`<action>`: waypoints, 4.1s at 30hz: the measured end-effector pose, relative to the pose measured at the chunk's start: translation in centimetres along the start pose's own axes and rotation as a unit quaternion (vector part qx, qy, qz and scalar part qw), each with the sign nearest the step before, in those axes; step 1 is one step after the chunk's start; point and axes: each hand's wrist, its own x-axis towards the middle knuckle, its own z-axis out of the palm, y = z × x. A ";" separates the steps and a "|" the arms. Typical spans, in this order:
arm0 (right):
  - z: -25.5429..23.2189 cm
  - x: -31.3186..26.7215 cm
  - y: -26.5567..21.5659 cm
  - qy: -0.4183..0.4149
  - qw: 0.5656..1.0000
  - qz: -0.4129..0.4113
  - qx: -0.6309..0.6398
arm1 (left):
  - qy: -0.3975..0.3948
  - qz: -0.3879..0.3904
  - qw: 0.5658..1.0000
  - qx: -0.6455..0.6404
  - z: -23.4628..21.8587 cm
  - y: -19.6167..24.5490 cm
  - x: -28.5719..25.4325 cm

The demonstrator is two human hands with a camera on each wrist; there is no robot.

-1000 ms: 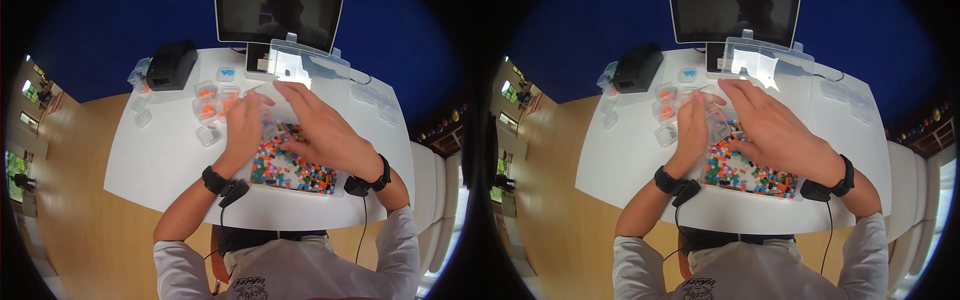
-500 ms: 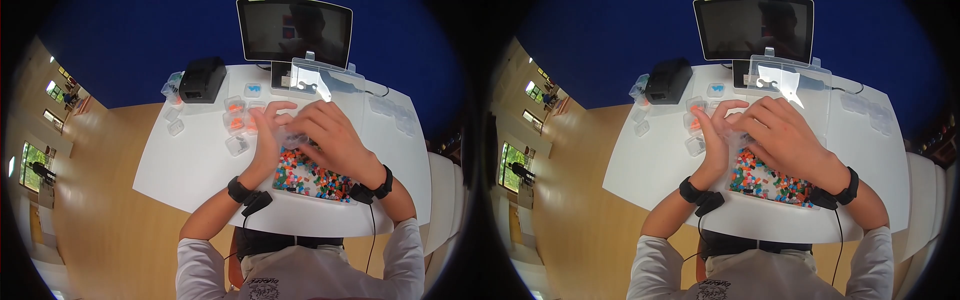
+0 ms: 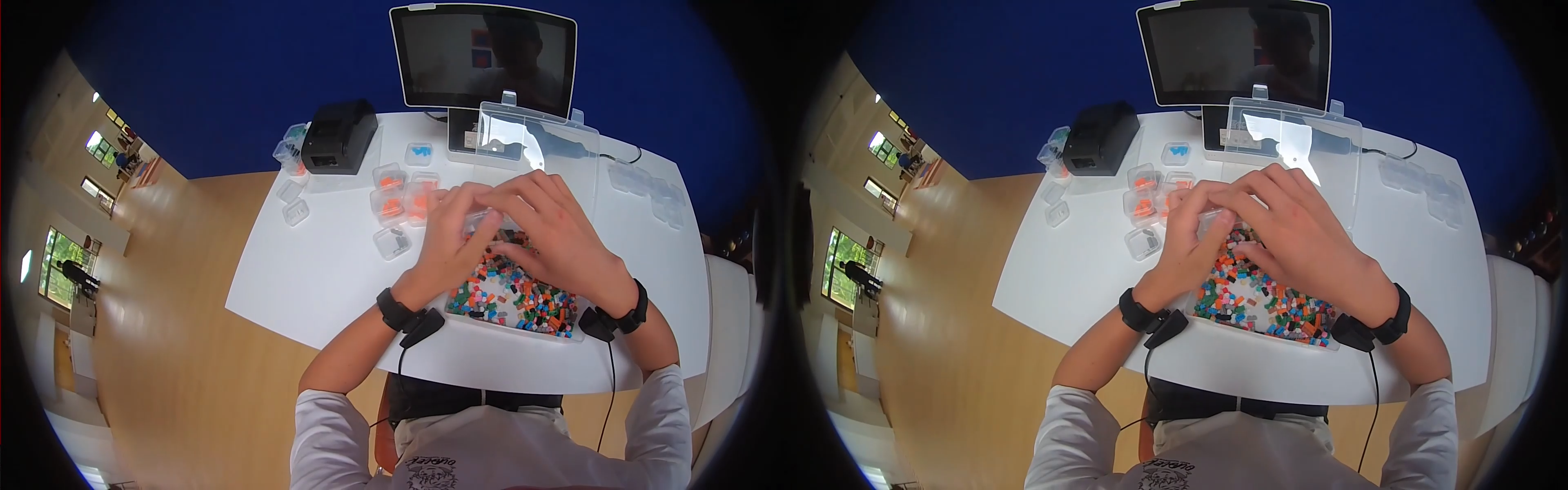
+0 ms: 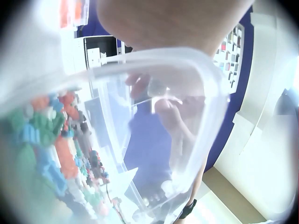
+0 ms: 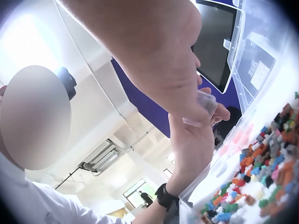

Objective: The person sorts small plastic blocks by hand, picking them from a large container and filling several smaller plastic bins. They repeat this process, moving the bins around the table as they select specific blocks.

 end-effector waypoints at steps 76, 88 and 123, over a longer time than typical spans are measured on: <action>0.6 -21.8 11.6 0.090 0.928 0.263 0.248 | -0.118 -0.105 0.897 0.413 -9.2 0.5 -6.5; 0.6 -21.9 10.3 0.071 0.919 0.283 0.264 | -0.123 -0.097 0.901 0.405 -6.7 3.6 -4.4; 17.5 13.6 -17.6 -0.096 0.809 0.494 -0.304 | -0.178 -0.035 0.904 0.388 -9.1 3.3 -3.9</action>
